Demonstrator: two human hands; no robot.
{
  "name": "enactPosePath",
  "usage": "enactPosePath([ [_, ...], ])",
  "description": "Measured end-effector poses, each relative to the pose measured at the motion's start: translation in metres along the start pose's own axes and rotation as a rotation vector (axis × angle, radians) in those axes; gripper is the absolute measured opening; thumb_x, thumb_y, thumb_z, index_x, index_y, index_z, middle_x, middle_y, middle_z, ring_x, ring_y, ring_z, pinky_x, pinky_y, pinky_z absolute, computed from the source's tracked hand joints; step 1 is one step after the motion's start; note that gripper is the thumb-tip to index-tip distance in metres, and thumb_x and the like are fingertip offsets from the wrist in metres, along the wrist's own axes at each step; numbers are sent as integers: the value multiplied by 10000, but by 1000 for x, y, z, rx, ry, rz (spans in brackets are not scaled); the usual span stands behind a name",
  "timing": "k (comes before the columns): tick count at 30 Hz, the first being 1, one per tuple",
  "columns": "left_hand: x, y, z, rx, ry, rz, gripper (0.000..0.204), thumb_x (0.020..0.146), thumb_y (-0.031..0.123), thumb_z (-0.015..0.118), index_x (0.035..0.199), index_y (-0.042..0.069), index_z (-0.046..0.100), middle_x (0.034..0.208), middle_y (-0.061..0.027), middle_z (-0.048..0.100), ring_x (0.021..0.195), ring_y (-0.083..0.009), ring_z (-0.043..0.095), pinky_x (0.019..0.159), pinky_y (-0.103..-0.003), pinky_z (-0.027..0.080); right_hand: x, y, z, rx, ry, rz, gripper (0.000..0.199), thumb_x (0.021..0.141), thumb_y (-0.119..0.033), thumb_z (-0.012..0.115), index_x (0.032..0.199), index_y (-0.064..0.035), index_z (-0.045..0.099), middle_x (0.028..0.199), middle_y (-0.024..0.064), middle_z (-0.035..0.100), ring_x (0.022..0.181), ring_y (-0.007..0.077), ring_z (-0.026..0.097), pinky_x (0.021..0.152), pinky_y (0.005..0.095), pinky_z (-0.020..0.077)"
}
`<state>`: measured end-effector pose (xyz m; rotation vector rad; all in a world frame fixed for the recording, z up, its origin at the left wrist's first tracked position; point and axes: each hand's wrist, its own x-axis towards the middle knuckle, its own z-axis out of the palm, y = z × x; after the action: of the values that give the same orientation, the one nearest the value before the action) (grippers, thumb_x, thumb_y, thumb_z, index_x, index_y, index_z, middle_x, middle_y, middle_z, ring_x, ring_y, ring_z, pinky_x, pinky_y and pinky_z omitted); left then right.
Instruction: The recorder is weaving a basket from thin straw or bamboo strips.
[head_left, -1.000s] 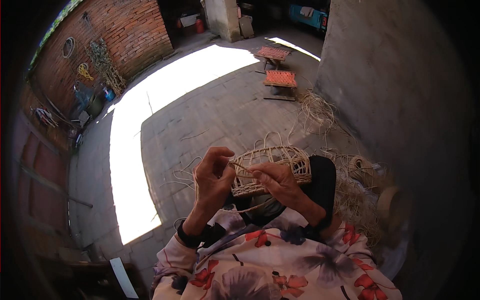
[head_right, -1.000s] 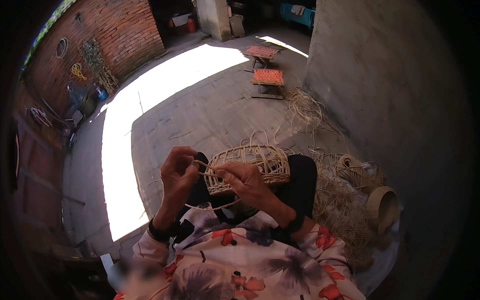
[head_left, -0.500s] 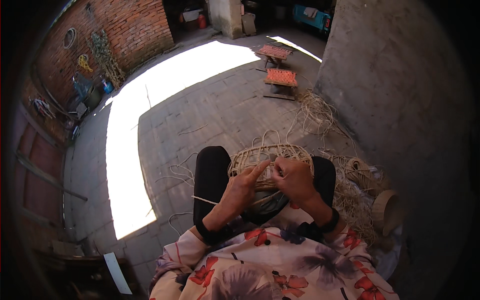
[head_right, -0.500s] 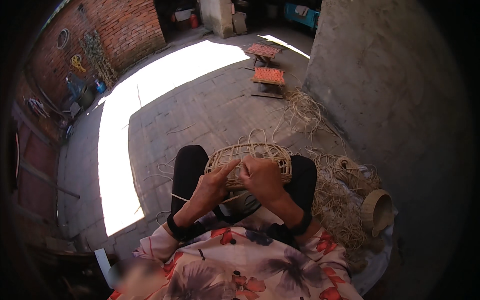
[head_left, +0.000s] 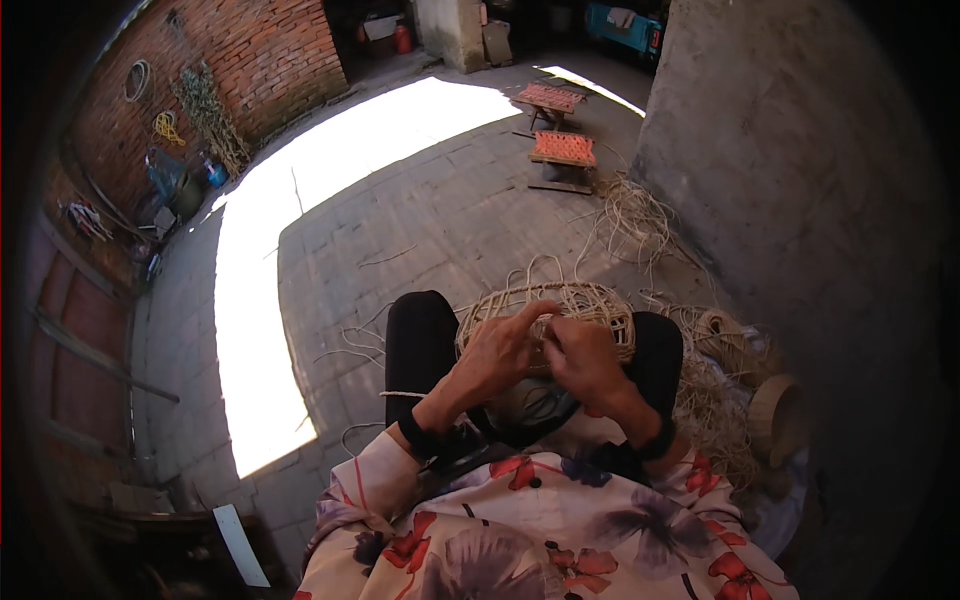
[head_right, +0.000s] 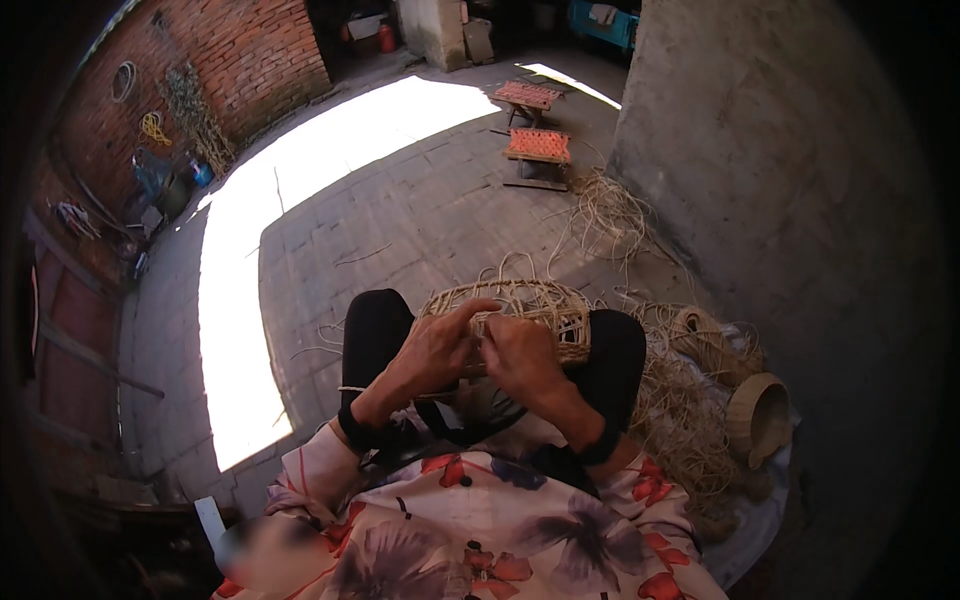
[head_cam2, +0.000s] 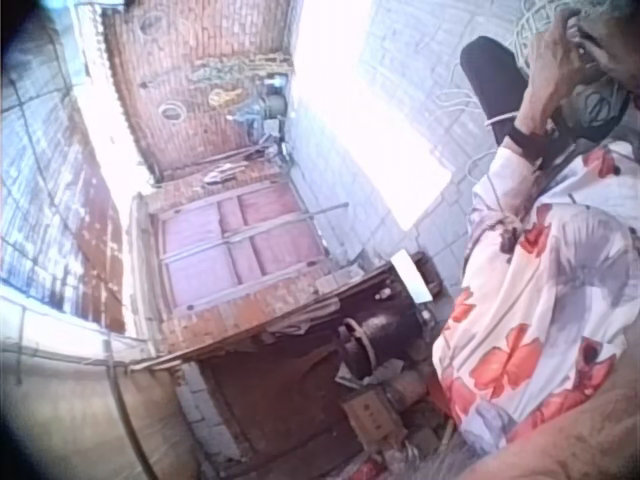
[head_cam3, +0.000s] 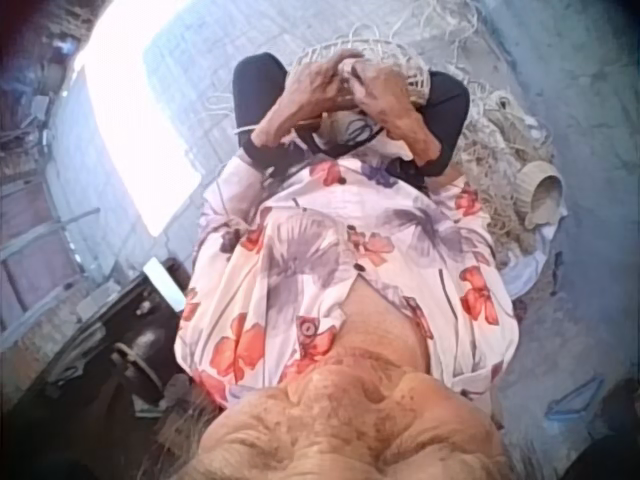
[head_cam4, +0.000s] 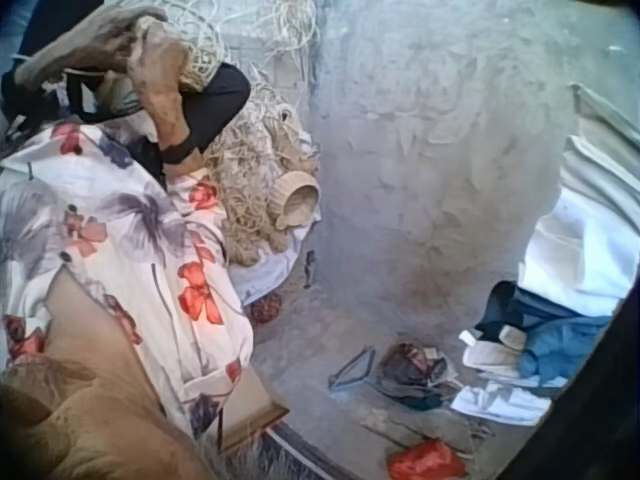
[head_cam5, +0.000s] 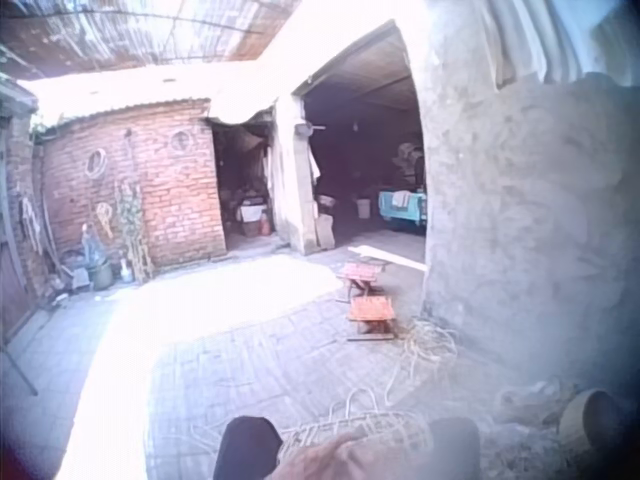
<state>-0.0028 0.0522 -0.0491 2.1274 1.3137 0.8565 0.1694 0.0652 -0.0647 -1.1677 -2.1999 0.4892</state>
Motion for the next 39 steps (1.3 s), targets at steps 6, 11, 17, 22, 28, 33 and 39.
enactPosePath([
  [6,1,14,-3,-57,-21,-2,522,765,50,591,1279,117,529,700,-172,619,692,-358,642,666,-445,487,-8,5,-19,317,65,184,190,824,-112,695,967,-18,614,743,136,633,636,277,643,618,394,508],
  [11,-34,-11,-13,61,419,-373,336,763,70,628,1097,101,598,582,-89,542,541,-254,590,553,-389,456,-23,48,-41,393,336,170,242,858,-103,686,1070,-7,620,905,83,623,633,127,566,602,279,482],
  [17,-90,-101,-32,38,679,-557,310,799,146,703,1097,112,626,589,-27,560,576,-149,589,565,-323,453,-38,96,-38,373,445,360,158,881,-73,652,1024,-8,636,865,46,626,621,84,510,589,253,459],
  [22,-133,-150,-92,353,450,-765,397,768,265,768,1122,130,650,636,-42,617,617,-192,630,625,-361,500,-58,114,-41,444,449,429,108,929,-125,618,939,-25,657,705,2,608,584,55,517,525,221,442],
  [28,-105,-114,-95,170,274,-423,476,690,241,781,1125,99,648,1137,-113,612,1088,-298,583,853,-451,489,-68,76,-53,728,-255,615,352,937,-358,621,803,-34,651,628,10,599,529,73,588,441,203,416],
  [33,-49,-20,-38,459,288,74,197,767,223,753,867,81,661,882,-61,617,856,-261,566,739,-406,400,-59,51,-33,906,-411,657,331,912,-368,655,864,-40,664,698,20,659,523,67,586,443,201,427],
  [39,-43,-33,-9,184,207,133,123,843,146,679,818,37,628,657,-150,573,642,-328,598,641,-412,442,-64,82,-31,1288,-376,639,289,887,-282,664,870,6,649,834,85,683,764,152,665,718,261,526],
])
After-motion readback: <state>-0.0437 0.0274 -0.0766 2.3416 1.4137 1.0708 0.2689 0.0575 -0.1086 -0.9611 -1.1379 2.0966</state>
